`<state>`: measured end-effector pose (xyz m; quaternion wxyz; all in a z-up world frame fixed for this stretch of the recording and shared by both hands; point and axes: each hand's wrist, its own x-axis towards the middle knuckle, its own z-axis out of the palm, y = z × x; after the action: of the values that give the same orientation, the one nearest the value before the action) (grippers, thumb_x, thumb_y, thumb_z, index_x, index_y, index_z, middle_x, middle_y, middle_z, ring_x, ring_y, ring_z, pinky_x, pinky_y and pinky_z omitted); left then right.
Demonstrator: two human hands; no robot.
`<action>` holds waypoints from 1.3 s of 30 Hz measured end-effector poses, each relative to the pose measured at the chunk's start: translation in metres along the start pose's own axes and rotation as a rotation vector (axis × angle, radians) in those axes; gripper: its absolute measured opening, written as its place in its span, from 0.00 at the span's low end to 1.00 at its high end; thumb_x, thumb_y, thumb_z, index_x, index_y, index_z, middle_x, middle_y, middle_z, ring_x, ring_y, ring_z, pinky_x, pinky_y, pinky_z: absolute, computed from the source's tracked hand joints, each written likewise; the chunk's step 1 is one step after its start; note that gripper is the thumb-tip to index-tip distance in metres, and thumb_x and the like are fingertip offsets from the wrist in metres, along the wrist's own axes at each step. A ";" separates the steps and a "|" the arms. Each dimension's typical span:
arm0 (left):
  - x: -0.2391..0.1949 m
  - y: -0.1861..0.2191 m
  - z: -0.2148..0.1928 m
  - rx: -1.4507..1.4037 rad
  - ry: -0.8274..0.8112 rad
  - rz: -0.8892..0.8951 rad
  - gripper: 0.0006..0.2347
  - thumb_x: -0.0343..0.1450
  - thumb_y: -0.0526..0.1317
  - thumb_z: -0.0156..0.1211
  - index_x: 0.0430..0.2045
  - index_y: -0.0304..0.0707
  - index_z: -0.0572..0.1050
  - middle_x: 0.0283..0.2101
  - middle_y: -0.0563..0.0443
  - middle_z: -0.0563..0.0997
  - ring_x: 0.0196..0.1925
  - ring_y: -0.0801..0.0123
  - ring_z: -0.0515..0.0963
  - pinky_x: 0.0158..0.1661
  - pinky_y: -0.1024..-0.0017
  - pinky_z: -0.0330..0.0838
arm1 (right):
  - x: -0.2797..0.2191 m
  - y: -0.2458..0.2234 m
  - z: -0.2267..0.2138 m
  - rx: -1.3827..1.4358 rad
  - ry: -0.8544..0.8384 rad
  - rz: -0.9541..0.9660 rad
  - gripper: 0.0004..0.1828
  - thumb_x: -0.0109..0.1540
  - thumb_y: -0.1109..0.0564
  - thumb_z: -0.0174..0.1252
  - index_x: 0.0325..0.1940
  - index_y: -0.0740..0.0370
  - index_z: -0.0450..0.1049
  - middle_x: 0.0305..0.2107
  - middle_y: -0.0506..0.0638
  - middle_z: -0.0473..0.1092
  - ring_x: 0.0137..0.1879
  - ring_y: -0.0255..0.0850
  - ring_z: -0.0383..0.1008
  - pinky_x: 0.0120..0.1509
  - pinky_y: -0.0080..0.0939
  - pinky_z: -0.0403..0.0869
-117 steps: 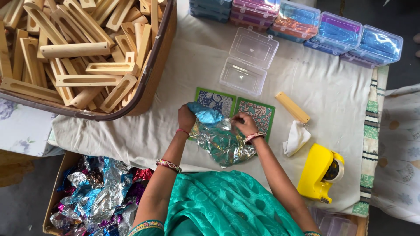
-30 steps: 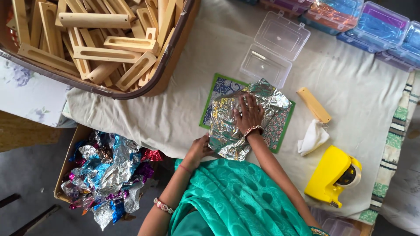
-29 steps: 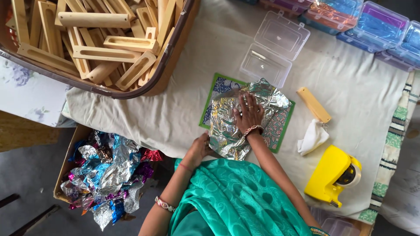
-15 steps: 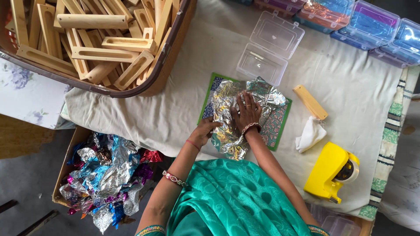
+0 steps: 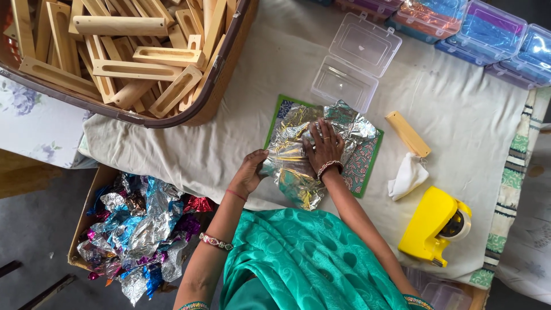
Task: The person sits at a table and wraps colorful metallic foil around wooden handle-shaped pieces, smoothing and rolling the foil to cover them. She places the wrapped pieces into small plastic storage boxes and continues wrapping more pieces from a large basket.
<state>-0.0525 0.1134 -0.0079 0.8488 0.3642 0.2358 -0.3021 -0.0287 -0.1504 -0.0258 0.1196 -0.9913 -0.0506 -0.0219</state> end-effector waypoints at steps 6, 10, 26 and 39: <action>0.000 -0.031 -0.049 0.409 0.248 0.279 0.09 0.69 0.36 0.69 0.37 0.34 0.76 0.31 0.57 0.76 0.31 0.75 0.75 0.30 0.74 0.67 | 0.002 0.002 0.004 -0.040 -0.027 0.018 0.34 0.69 0.37 0.43 0.77 0.50 0.59 0.76 0.50 0.49 0.81 0.42 0.45 0.78 0.57 0.46; -0.033 0.022 0.013 0.290 0.225 0.171 0.15 0.64 0.37 0.65 0.44 0.41 0.76 0.35 0.62 0.81 0.35 0.79 0.79 0.35 0.75 0.75 | 0.001 -0.001 -0.001 -0.034 -0.082 0.041 0.33 0.70 0.36 0.42 0.77 0.49 0.59 0.76 0.50 0.49 0.81 0.43 0.44 0.79 0.56 0.45; 0.030 0.014 -0.028 0.599 0.309 0.325 0.06 0.66 0.32 0.68 0.33 0.30 0.81 0.26 0.56 0.80 0.24 0.80 0.71 0.25 0.78 0.61 | 0.001 -0.004 -0.007 0.001 -0.058 0.052 0.33 0.70 0.35 0.43 0.76 0.49 0.59 0.76 0.51 0.51 0.81 0.44 0.46 0.78 0.58 0.47; 0.040 -0.019 0.094 1.856 -0.140 1.109 0.20 0.75 0.39 0.53 0.65 0.41 0.70 0.73 0.47 0.67 0.76 0.55 0.65 0.69 0.60 0.61 | 0.006 -0.014 -0.034 -0.356 -0.339 0.047 0.44 0.61 0.40 0.49 0.81 0.50 0.48 0.78 0.51 0.42 0.82 0.43 0.39 0.76 0.54 0.44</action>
<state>-0.0204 0.0173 0.0171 0.2719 0.9024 -0.3314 0.0433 -0.0254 -0.1444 0.0109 -0.0665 -0.9871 -0.0421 0.1392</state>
